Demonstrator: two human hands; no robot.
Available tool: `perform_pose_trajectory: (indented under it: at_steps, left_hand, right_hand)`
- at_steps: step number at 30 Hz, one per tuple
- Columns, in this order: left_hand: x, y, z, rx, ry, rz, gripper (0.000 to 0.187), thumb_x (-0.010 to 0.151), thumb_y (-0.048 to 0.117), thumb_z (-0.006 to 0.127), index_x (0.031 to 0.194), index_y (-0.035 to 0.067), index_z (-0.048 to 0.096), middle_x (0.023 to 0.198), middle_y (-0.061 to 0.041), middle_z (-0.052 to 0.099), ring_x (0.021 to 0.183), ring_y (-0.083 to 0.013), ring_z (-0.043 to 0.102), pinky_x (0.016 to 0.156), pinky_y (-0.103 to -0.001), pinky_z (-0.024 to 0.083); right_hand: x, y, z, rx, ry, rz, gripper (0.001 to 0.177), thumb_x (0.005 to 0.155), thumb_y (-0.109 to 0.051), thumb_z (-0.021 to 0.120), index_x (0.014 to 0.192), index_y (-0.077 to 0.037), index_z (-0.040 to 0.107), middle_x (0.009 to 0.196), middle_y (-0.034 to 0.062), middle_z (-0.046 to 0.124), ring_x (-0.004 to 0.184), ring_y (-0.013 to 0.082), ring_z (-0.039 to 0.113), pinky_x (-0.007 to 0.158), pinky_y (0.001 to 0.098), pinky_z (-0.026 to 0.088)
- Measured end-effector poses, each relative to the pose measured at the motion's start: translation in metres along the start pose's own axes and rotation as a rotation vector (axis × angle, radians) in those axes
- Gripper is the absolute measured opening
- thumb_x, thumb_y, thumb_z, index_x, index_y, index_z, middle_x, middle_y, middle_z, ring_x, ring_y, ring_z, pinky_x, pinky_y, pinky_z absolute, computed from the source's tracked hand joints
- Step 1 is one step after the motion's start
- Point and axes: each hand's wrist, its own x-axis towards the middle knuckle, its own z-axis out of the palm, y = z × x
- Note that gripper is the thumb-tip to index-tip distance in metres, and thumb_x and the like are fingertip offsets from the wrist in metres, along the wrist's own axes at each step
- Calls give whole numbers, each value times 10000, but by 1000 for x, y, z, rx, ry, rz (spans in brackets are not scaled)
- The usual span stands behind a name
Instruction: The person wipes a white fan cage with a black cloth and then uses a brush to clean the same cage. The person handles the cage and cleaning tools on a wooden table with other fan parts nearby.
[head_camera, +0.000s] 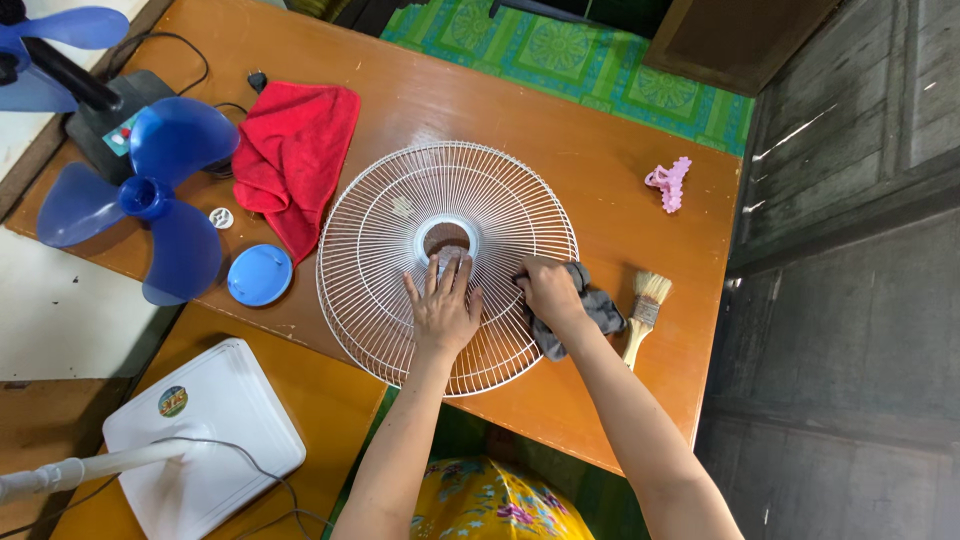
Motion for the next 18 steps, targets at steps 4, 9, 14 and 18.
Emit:
perform_pose_trajectory:
  at_steps: [4, 9, 14, 18]
  left_hand:
    - [-1, 0, -2, -10, 56, 14, 630, 1026, 537, 222, 1568, 245, 354, 1606, -21, 387, 1547, -308, 171, 1195, -712, -12]
    - [-6, 0, -4, -55, 121, 23, 606, 1041, 500, 250, 1568, 235, 390, 1591, -36, 423, 1543, -308, 230, 1202, -734, 36]
    - [-8, -1, 5, -63, 108, 19, 606, 1045, 497, 277, 1563, 202, 388, 1599, -36, 398, 1540, -307, 229, 1197, -725, 33]
    - [1, -5, 9, -71, 186, 7, 693, 1008, 533, 320, 1557, 113, 380, 1627, -77, 359, 1530, -256, 242, 1214, -680, 31]
  right_hand:
    - [20, -3, 22, 42, 43, -94, 91, 856, -33, 719, 921, -7, 662, 947, 180, 718, 892, 383, 701, 787, 469, 572]
    - [52, -16, 58, 49, 98, -157, 88, 846, -8, 704, 927, -11, 671, 928, 182, 708, 894, 397, 689, 781, 484, 562]
    - [47, -14, 57, 64, 87, -179, 130, 823, -50, 741, 940, -27, 690, 934, 169, 703, 894, 388, 688, 783, 471, 568]
    - [35, -18, 43, -45, 28, -167, 161, 826, -76, 749, 982, -47, 719, 973, 125, 707, 953, 340, 681, 851, 453, 546]
